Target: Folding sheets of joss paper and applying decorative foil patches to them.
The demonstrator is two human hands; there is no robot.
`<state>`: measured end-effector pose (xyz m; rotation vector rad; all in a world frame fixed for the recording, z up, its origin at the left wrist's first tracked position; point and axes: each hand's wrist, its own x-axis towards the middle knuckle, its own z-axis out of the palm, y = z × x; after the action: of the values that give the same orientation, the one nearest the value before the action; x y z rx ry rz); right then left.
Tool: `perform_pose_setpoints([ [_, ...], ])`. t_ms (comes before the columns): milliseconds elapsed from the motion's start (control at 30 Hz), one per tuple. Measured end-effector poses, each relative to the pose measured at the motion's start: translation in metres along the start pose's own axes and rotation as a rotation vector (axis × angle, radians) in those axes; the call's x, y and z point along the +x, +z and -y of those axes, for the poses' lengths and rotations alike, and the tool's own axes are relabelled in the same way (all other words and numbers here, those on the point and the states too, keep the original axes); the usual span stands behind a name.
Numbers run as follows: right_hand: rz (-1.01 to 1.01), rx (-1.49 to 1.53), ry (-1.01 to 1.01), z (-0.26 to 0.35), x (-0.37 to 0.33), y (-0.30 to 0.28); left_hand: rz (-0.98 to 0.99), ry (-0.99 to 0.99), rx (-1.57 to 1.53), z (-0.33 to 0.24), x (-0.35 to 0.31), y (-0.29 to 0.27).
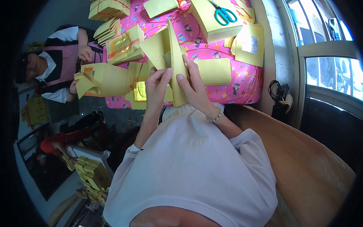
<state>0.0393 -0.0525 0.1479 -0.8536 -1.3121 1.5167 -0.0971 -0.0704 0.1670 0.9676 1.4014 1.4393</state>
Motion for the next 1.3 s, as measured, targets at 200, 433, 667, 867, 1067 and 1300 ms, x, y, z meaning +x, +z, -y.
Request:
perform_pose_setpoints([
  [200, -0.005, -0.006, -0.008, -0.0009, 0.0007, 0.0005, -0.001, -0.01, 0.016, 0.0016, 0.0012, -0.0007],
  [433, 0.0, -0.012, -0.002, 0.0, 0.0018, 0.0, 0.0, -0.007, 0.012, -0.0012, 0.0013, -0.0001],
  [667, 0.002, -0.009, 0.01, 0.0012, 0.0038, 0.0005, 0.046, -0.061, 0.028, -0.0005, 0.0022, -0.0039],
  [867, 0.006, 0.013, 0.015, 0.0018, 0.0051, 0.0011, -0.011, -0.013, -0.003, -0.0008, 0.0037, -0.0009],
  [1067, 0.01, 0.027, 0.016, 0.0031, 0.0055, 0.0021, -0.009, -0.011, -0.009, 0.0003, 0.004, -0.0013],
  [1300, 0.001, 0.007, 0.014, 0.0026, 0.0053, 0.0019, 0.03, -0.051, -0.002, -0.0038, 0.0023, -0.0023],
])
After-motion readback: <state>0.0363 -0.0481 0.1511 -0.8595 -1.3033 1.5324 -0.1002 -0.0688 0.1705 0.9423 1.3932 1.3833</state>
